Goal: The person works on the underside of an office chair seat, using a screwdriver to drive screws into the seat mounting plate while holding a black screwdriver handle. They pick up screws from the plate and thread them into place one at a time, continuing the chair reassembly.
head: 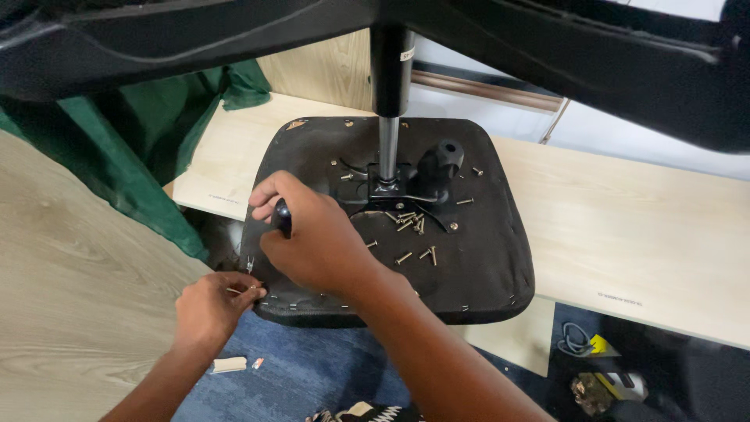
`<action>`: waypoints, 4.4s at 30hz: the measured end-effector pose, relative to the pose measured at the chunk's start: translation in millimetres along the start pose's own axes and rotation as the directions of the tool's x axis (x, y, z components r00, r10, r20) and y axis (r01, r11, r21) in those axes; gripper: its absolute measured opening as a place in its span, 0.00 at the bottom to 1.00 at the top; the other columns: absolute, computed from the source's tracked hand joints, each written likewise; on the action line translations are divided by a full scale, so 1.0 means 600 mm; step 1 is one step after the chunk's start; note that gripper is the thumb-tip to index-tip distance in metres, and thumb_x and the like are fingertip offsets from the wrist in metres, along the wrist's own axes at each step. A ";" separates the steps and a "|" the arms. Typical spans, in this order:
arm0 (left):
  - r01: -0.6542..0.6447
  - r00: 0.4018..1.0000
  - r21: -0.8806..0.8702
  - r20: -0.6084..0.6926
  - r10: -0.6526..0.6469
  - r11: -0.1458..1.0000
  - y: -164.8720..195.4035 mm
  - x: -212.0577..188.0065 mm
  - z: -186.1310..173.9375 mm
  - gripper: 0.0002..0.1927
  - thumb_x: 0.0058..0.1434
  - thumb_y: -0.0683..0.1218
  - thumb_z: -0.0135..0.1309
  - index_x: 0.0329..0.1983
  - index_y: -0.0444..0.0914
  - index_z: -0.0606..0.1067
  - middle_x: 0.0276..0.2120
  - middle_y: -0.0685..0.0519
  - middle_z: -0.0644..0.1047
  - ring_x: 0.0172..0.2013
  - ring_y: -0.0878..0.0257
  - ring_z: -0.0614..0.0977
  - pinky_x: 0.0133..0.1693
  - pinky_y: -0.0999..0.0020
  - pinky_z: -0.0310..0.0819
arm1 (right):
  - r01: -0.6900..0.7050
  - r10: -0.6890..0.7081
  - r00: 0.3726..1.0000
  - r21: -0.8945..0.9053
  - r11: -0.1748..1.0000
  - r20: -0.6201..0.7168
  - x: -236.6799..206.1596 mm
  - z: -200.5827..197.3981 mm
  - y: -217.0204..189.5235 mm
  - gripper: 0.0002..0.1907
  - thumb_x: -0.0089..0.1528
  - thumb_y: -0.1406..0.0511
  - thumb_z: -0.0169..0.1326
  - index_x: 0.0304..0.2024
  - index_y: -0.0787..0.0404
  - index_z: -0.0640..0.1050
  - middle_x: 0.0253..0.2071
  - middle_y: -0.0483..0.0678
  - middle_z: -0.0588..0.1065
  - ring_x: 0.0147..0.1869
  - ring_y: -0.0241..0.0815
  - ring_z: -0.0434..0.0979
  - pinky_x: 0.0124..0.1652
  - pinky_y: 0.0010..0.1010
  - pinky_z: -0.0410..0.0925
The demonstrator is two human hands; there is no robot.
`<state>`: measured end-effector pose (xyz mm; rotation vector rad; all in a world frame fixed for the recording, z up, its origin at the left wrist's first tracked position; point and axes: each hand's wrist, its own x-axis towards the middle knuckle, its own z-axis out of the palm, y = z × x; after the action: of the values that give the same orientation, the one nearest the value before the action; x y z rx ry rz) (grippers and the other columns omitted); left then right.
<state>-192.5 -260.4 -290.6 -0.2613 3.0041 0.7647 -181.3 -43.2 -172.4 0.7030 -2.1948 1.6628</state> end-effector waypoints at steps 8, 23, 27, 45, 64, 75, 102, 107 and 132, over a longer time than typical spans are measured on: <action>-0.152 0.988 -0.163 -0.030 0.149 0.975 -0.015 0.013 0.006 0.13 0.50 0.48 0.66 0.39 0.46 0.86 0.29 0.55 0.86 0.31 0.62 0.88 0.37 0.66 0.80 | -0.046 0.046 0.998 0.022 0.999 0.030 -0.001 0.011 -0.006 0.17 0.55 0.72 0.55 0.48 0.60 0.74 0.42 0.51 0.81 0.50 0.46 0.84 0.49 0.33 0.74; -0.070 0.997 -0.028 -0.018 0.069 0.997 0.005 0.002 -0.006 0.13 0.49 0.52 0.69 0.37 0.43 0.86 0.29 0.56 0.85 0.30 0.60 0.87 0.36 0.64 0.78 | -0.078 0.078 0.996 0.002 0.997 0.044 -0.008 0.002 -0.024 0.19 0.54 0.72 0.55 0.49 0.60 0.74 0.43 0.50 0.82 0.51 0.46 0.84 0.50 0.34 0.73; 0.029 0.988 -0.201 0.153 0.002 0.979 -0.014 0.019 -0.002 0.09 0.57 0.46 0.62 0.40 0.42 0.87 0.30 0.52 0.88 0.31 0.63 0.90 0.35 0.66 0.81 | -0.076 0.075 0.996 0.012 0.997 0.052 -0.009 0.001 -0.021 0.19 0.54 0.72 0.54 0.49 0.60 0.73 0.43 0.50 0.81 0.50 0.45 0.83 0.49 0.34 0.72; -0.080 0.988 -0.226 0.108 0.107 0.971 -0.028 0.024 -0.010 0.11 0.55 0.45 0.65 0.40 0.38 0.85 0.29 0.49 0.87 0.29 0.64 0.89 0.33 0.68 0.81 | 0.031 -0.033 0.998 0.034 0.999 0.051 0.001 0.046 -0.010 0.17 0.55 0.73 0.55 0.48 0.61 0.74 0.39 0.52 0.80 0.47 0.47 0.84 0.46 0.34 0.75; -0.120 0.988 -0.062 0.094 0.126 0.991 -0.039 0.032 -0.018 0.11 0.53 0.48 0.66 0.37 0.39 0.84 0.31 0.50 0.86 0.33 0.56 0.88 0.39 0.61 0.80 | 0.038 -0.037 0.997 -0.017 0.999 0.073 0.009 0.060 -0.011 0.19 0.54 0.75 0.56 0.48 0.61 0.73 0.40 0.51 0.80 0.47 0.49 0.84 0.45 0.35 0.74; -0.178 0.969 -0.211 0.131 0.208 0.961 -0.058 0.031 -0.021 0.14 0.57 0.48 0.62 0.42 0.34 0.81 0.37 0.45 0.86 0.41 0.55 0.89 0.44 0.63 0.80 | 0.154 -0.136 0.987 -0.268 0.951 0.082 0.015 0.076 -0.036 0.19 0.59 0.64 0.60 0.50 0.63 0.71 0.48 0.61 0.71 0.49 0.61 0.78 0.42 0.42 0.73; -0.169 0.982 0.121 0.106 0.157 0.978 -0.076 0.043 -0.019 0.20 0.56 0.56 0.64 0.41 0.35 0.83 0.38 0.43 0.86 0.41 0.51 0.87 0.45 0.58 0.79 | 0.145 -0.126 0.974 -0.089 0.985 0.190 0.024 0.088 -0.062 0.15 0.56 0.66 0.67 0.45 0.56 0.82 0.36 0.48 0.82 0.41 0.40 0.84 0.51 0.33 0.74; -0.442 0.896 -0.123 -0.107 0.430 0.889 -0.074 0.039 -0.016 0.19 0.57 0.47 0.58 0.49 0.32 0.75 0.40 0.41 0.82 0.44 0.48 0.84 0.41 0.54 0.78 | 0.381 -0.370 0.921 -0.083 0.921 0.125 0.014 0.099 -0.063 0.18 0.54 0.71 0.65 0.47 0.55 0.83 0.43 0.47 0.81 0.52 0.42 0.79 0.56 0.39 0.69; -0.408 0.907 -0.099 -0.157 0.390 0.908 -0.059 0.034 -0.008 0.22 0.61 0.48 0.56 0.52 0.31 0.69 0.39 0.38 0.81 0.44 0.42 0.82 0.42 0.50 0.77 | 0.217 -0.217 0.976 -0.047 0.975 0.005 0.001 0.114 -0.070 0.18 0.57 0.70 0.62 0.50 0.59 0.79 0.44 0.53 0.79 0.48 0.50 0.82 0.48 0.36 0.75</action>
<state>-206.3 -296.5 -304.4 0.3316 3.1800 1.0097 -155.1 -117.6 -157.5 0.8942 -2.0657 1.4973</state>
